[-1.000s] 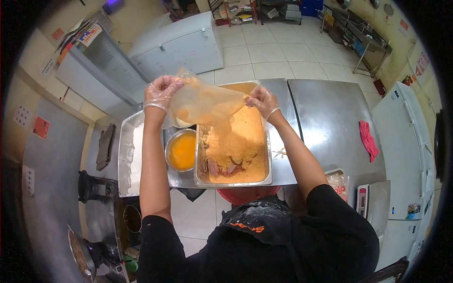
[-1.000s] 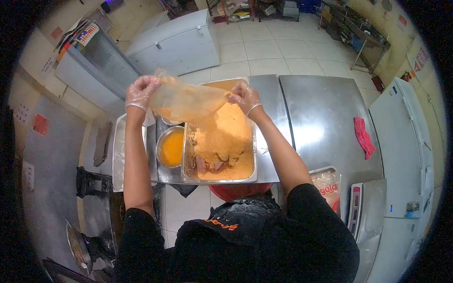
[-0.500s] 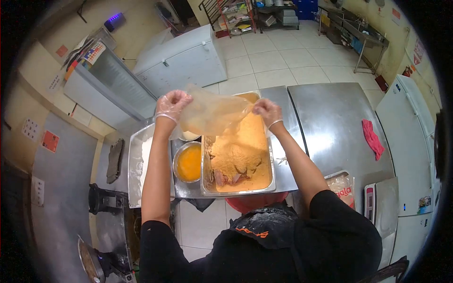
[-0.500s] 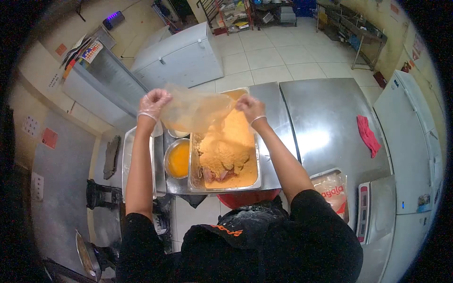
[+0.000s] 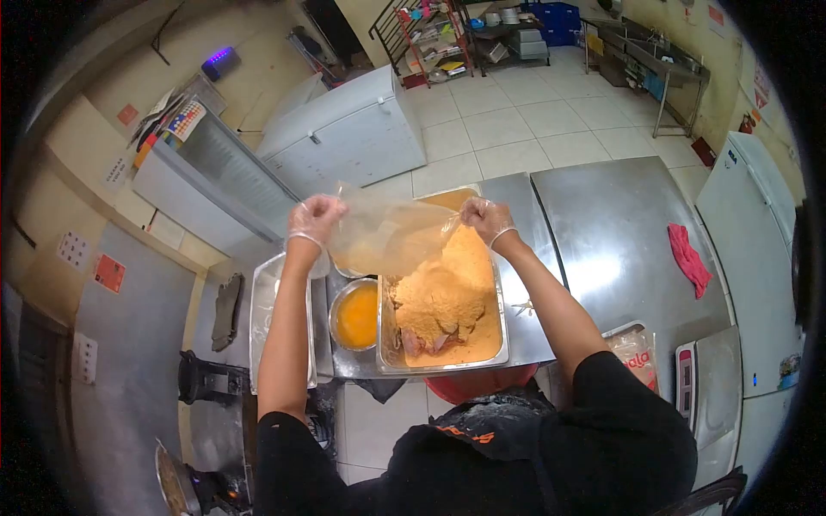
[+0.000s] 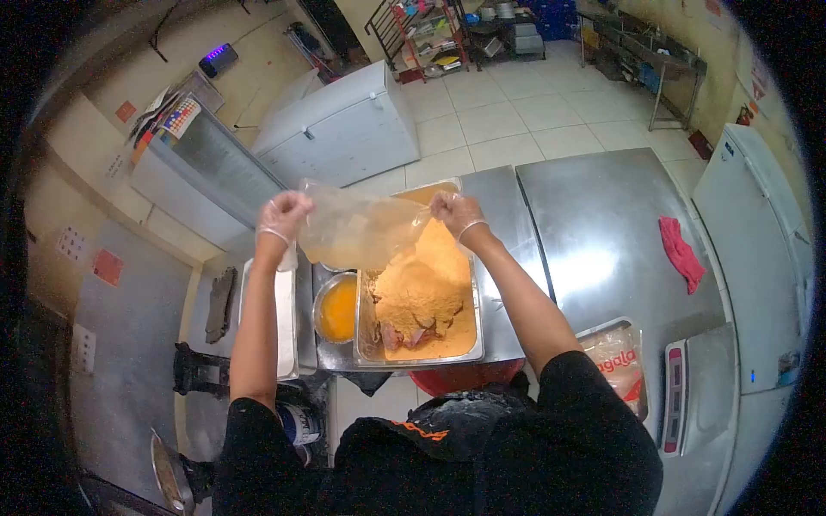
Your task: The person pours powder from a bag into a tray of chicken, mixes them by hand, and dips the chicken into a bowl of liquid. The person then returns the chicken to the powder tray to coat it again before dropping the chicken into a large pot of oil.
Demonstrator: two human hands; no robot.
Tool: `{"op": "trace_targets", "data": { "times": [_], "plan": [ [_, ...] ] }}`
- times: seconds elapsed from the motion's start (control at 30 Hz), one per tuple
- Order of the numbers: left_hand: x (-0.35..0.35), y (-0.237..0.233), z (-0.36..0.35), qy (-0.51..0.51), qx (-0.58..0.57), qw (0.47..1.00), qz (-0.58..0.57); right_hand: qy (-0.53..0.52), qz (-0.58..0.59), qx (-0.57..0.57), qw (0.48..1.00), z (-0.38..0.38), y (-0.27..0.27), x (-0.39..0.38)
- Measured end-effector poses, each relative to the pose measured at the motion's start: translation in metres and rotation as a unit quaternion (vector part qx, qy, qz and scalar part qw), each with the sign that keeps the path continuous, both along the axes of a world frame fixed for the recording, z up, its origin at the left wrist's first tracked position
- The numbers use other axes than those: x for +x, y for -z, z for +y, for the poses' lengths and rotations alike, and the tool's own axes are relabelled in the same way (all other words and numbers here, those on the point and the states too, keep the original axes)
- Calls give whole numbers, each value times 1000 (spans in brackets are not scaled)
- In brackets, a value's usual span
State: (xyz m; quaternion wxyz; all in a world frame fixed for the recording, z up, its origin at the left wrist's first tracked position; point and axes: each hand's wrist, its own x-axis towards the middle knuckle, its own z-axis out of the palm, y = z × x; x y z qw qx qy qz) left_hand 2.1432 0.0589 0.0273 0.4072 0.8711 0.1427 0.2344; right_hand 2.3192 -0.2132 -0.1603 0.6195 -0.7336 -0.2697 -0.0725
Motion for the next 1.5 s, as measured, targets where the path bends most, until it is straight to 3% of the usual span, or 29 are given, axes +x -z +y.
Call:
{"op": "trace_targets", "data": {
  "times": [0.07,0.27,0.37,0.47,0.57,0.6,0.7,0.8,0.87,1.03,1.17,1.2,1.27,1.33,1.37,1.43,1.5],
  "plan": [
    [5,11,13,12,3,1000,-17,9,6,44,999,-1,-3,3],
    [-5,8,-2,12,27,999,15,-40,-71,-62,995,1,-5,6],
    [-8,6,-7,7,4,1000,18,-14,17,5,1000,6,-4,12],
    [-6,-12,-14,-23,31,999,15,-26,20,37,999,16,15,20],
    [-4,10,-9,-3,51,999,7,-31,-5,-28,999,20,28,27],
    [-4,4,-11,-44,55,997,23,-45,0,-20,999,21,22,27],
    [-5,19,-27,-7,7,999,34,-65,33,6,997,21,23,19],
    [-5,16,-27,-26,133,986,92,-31,62,61,996,33,36,28],
    [-2,10,-20,-28,68,996,48,-15,51,106,993,45,57,46],
    [-7,11,-26,-16,2,1000,-5,-54,34,68,996,48,45,42],
    [-15,27,-44,-33,118,990,68,-58,104,116,986,51,62,53],
    [-18,24,-40,-43,56,997,31,-61,169,144,973,52,58,47],
    [-30,29,-70,-50,69,996,-41,-64,296,193,933,43,37,21],
    [-44,55,-103,-33,210,977,-34,-161,495,218,826,22,23,-4],
    [-49,84,-109,-1,220,972,-78,-203,584,221,754,13,18,-14],
    [-67,123,-126,67,269,952,-129,-228,634,227,703,-2,14,-40],
    [-88,156,-147,130,326,932,-95,-244,615,224,716,-11,36,-60]
  ]
}}
